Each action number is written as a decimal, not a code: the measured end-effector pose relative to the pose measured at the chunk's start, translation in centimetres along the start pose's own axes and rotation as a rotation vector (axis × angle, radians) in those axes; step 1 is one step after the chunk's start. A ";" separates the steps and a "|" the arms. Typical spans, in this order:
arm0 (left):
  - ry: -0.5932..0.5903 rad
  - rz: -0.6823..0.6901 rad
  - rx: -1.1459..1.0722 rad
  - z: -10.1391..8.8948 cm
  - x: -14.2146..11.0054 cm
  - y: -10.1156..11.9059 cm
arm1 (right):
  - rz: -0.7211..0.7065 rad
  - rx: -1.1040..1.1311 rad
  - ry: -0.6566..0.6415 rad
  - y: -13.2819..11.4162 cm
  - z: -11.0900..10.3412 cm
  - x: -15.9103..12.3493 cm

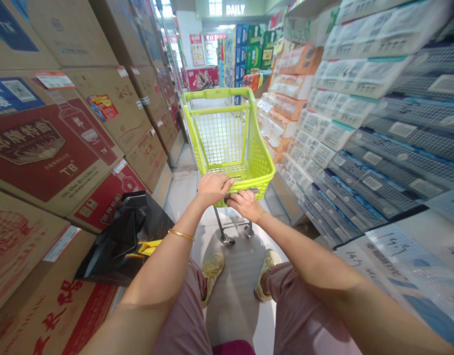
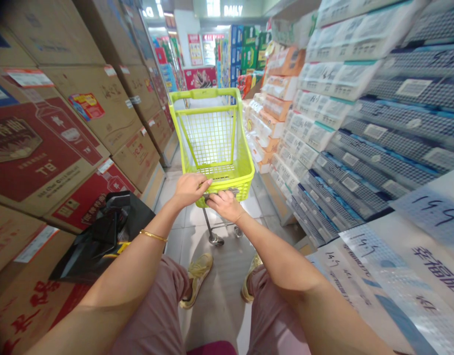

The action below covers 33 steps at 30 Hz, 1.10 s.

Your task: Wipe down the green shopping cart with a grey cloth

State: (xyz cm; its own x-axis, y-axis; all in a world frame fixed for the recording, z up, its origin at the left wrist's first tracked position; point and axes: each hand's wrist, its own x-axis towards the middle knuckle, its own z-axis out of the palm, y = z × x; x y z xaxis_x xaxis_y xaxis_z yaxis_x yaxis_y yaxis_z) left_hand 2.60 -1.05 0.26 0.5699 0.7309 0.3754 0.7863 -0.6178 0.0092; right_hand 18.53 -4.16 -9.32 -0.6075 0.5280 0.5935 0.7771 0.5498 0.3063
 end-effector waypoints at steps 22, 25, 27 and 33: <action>0.012 0.028 -0.020 0.3 -0.1 -0.9 | 0.121 -0.026 0.103 0.2 0.5 0.0; 0.016 0.027 -0.011 0.3 0.0 -1.0 | 0.071 -0.010 0.006 -0.3 1.3 -1.0; 0.018 0.024 -0.009 0.3 0.0 -1.0 | 0.039 -0.013 -0.007 -0.5 1.5 -1.3; 0.023 0.026 -0.006 0.2 0.0 -1.0 | 0.093 -0.017 0.063 0.4 -0.2 0.3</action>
State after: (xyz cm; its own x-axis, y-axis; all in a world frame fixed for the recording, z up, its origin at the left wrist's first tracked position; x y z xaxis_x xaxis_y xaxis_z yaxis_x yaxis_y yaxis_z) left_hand 1.87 -0.39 0.06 0.5846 0.7074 0.3972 0.7696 -0.6386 0.0047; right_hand 18.65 -3.89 -8.87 -0.5217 0.5342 0.6652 0.8325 0.4892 0.2602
